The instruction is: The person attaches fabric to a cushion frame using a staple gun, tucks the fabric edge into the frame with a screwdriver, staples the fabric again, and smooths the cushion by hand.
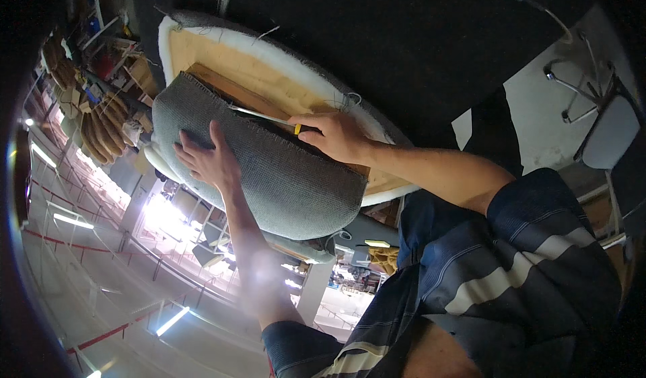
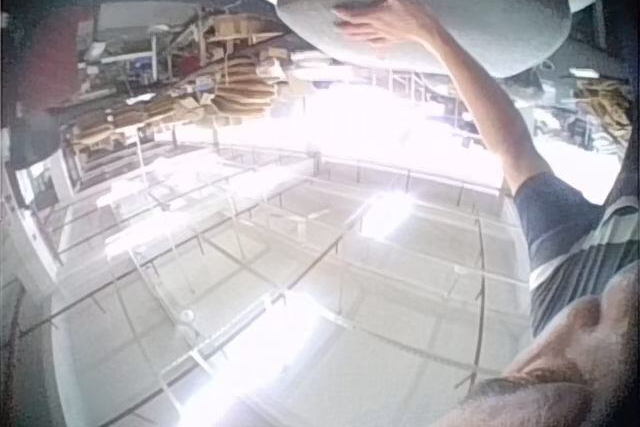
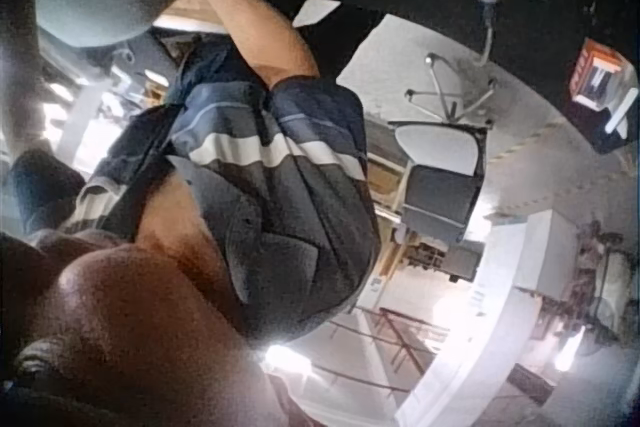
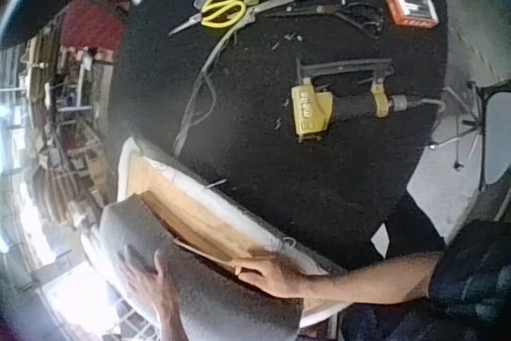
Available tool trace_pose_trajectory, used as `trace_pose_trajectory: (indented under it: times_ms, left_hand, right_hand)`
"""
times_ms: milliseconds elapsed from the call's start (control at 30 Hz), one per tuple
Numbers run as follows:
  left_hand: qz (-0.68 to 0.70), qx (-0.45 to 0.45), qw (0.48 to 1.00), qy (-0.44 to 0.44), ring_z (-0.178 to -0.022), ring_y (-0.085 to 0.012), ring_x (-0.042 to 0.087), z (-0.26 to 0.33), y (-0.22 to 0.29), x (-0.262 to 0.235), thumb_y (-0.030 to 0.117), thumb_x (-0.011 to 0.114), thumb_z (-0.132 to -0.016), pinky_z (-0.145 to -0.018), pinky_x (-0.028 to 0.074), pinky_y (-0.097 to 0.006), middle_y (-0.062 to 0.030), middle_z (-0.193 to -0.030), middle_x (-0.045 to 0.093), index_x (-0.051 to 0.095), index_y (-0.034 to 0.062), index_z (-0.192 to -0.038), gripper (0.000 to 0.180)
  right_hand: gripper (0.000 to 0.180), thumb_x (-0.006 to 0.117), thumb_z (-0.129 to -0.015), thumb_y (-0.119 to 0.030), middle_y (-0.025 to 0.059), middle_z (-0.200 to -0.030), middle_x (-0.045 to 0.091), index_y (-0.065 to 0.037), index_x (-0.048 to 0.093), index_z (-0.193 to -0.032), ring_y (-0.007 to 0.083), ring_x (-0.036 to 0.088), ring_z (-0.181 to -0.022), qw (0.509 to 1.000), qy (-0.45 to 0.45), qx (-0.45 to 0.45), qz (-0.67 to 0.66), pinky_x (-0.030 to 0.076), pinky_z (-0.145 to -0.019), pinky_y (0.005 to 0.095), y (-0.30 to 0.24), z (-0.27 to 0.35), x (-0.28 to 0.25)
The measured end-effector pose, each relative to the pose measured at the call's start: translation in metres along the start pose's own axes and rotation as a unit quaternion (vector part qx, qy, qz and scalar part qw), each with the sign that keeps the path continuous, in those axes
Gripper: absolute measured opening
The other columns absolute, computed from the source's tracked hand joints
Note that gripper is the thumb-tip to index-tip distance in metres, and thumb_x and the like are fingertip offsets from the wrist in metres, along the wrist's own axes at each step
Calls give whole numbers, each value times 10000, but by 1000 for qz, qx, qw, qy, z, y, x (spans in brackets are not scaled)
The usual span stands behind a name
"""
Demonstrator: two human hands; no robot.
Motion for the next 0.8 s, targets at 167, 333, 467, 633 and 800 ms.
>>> trace_pose_trajectory:
  times_ms: [167, 333, 467, 633, 800]
  left_hand:
    - [-61, -38, 997, -14, -1458, -416, 189, -11, 10, 5, 603, 639, -807, -1085, 244, -669, -248, -1568, 194, 242, 179, -1535, 932]
    - [-80, -41, 996, -24, -1457, -421, 179, -10, 10, 8, 570, 657, -792, -1074, 256, -677, -257, -1561, 195, 213, 169, -1542, 959]
    - [-87, -35, 995, -21, -1452, -435, 180, -10, 11, 7, 576, 646, -803, -1066, 262, -683, -263, -1562, 185, 209, 175, -1545, 950]
    - [-94, -31, 995, -18, -1450, -438, 180, -11, 10, 9, 575, 640, -810, -1062, 269, -688, -266, -1559, 184, 204, 178, -1547, 944]
    - [-97, -32, 995, -22, -1447, -445, 180, -11, 11, 9, 559, 639, -809, -1069, 263, -692, -273, -1554, 185, 201, 174, -1546, 939]
  right_hand:
    - [335, 660, -919, -177, 105, -1164, 696, -113, 652, -1248, 248, 682, -1029, 1000, 10, -5, 20, 525, -878, 335, -3, -1, -1]
    - [341, 670, -911, -183, 102, -1132, 700, -134, 653, -1248, 255, 689, -966, 998, 24, -31, 46, 536, -829, 349, -8, -2, -2]
    - [346, 675, -908, -172, 106, -1046, 700, -156, 652, -1253, 256, 682, -849, 997, 34, -37, 57, 535, -749, 363, -10, -3, -3]
    - [325, 662, -916, -184, 114, -1009, 697, -152, 659, -1239, 267, 676, -820, 997, 38, -33, 57, 534, -734, 372, -11, 0, -5]
    - [350, 681, -903, -174, 108, -980, 694, -164, 651, -1251, 255, 670, -791, 995, 49, -49, 65, 524, -705, 359, -13, -2, -4]
Point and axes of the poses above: each hand's wrist, its own z-axis away from the middle knuckle, its own x-axis out of the palm, y = z × x, the point moved 9 cm from there along -z, towards the middle knuckle
